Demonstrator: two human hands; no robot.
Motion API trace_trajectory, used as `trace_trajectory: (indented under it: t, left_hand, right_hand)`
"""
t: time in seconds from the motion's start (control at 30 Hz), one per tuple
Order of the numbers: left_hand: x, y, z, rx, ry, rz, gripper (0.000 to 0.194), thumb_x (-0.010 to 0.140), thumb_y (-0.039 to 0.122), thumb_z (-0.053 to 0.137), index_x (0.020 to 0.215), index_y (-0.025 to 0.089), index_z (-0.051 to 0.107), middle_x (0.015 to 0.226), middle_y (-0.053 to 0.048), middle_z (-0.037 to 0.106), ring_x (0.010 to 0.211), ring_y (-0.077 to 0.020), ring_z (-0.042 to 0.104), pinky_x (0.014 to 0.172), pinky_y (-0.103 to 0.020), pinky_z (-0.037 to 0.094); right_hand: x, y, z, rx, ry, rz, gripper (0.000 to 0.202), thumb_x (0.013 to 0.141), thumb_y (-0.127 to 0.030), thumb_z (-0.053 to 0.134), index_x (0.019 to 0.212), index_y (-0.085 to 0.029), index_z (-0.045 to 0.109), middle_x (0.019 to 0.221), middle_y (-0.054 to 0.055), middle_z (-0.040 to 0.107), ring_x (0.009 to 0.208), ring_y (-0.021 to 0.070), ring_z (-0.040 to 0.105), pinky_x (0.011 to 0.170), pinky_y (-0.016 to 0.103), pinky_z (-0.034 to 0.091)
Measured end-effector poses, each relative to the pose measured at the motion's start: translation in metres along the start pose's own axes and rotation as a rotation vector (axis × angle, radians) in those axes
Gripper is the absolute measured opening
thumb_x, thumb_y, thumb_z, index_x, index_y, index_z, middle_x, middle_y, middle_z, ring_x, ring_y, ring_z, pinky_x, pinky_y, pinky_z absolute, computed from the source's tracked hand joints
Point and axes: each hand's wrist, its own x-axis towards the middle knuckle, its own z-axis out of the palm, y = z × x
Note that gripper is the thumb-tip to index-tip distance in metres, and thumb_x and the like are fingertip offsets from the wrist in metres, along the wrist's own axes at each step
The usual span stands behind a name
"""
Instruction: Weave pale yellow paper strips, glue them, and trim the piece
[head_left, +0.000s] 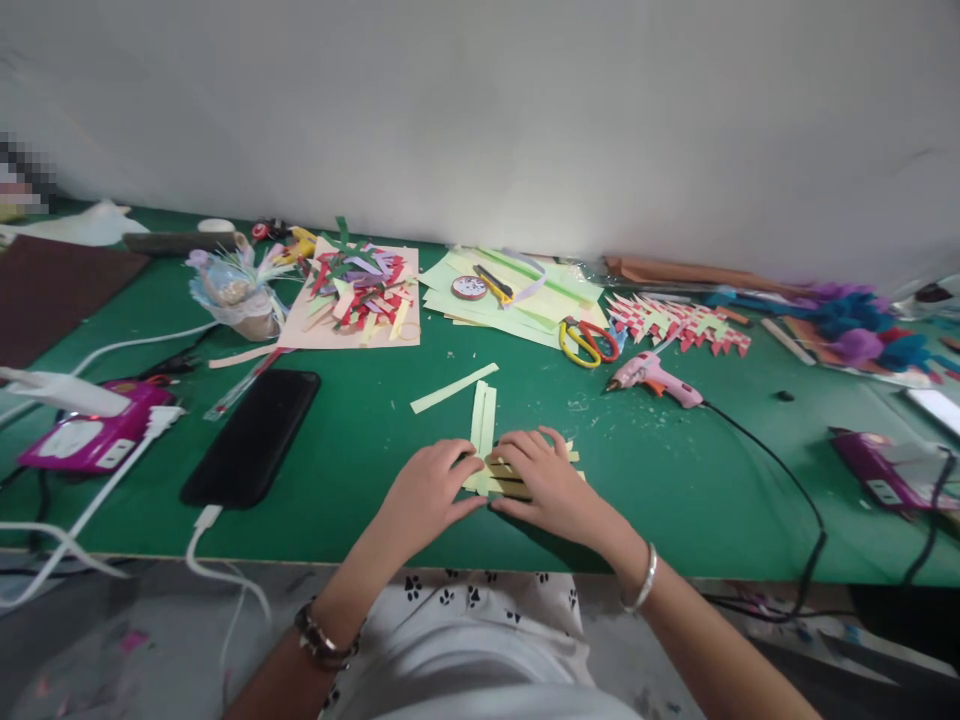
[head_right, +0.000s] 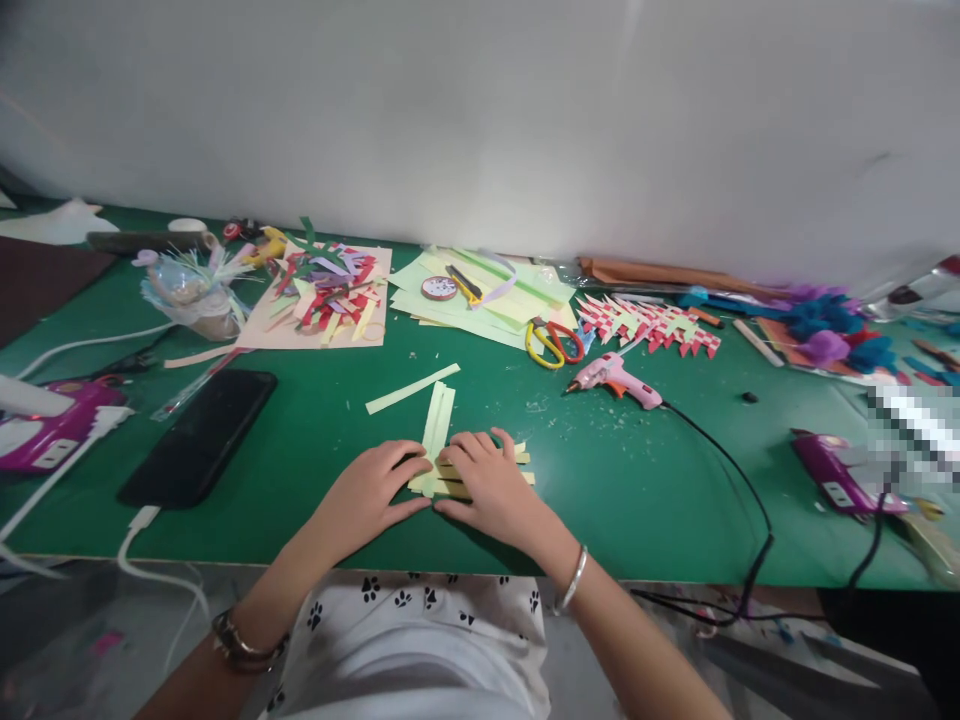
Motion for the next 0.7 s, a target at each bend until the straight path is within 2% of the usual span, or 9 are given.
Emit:
trace_trajectory:
  t: [0.13, 0.33, 0.7]
  left_hand:
    - [-0.005, -0.003, -0.004, -0.074, 0.008, 0.007, 0.03, 0.081, 0.03, 0.059, 0.107, 0.018, 0.052, 0.113, -0.008, 0.051, 0.101, -0.0229, 0.051, 0.083, -0.036, 0.044]
    - [-0.01, -0.006, -0.005, -0.08, -0.019, 0.051, 0.013, 0.086, 0.021, 0.051, 0.099, 0.019, 0.055, 0.099, -0.004, 0.058, 0.09, -0.019, 0.052, 0.076, -0.032, 0.044]
    - [-0.006, -0.005, -0.003, -0.039, -0.034, 0.044, 0.012, 0.087, 0.023, 0.05, 0.096, 0.017, 0.057, 0.095, -0.004, 0.058, 0.086, -0.0189, 0.051, 0.074, -0.031, 0.042]
  right_hand:
    - [-0.003, -0.004, 0.011, -0.006, 0.056, 0.071, 0.035, 0.078, -0.043, 0.058, 0.106, -0.023, 0.05, 0.109, 0.006, 0.054, 0.103, 0.0227, 0.047, 0.099, 0.048, 0.018]
    - [0.004, -0.006, 0.016, -0.055, 0.066, 0.034, 0.032, 0.077, -0.043, 0.059, 0.102, -0.024, 0.052, 0.109, 0.006, 0.053, 0.102, 0.0225, 0.047, 0.1, 0.047, 0.017]
    - [0.006, -0.004, 0.021, -0.005, 0.093, 0.065, 0.023, 0.078, -0.037, 0.059, 0.096, -0.024, 0.053, 0.106, 0.005, 0.053, 0.101, 0.0215, 0.047, 0.099, 0.046, 0.018]
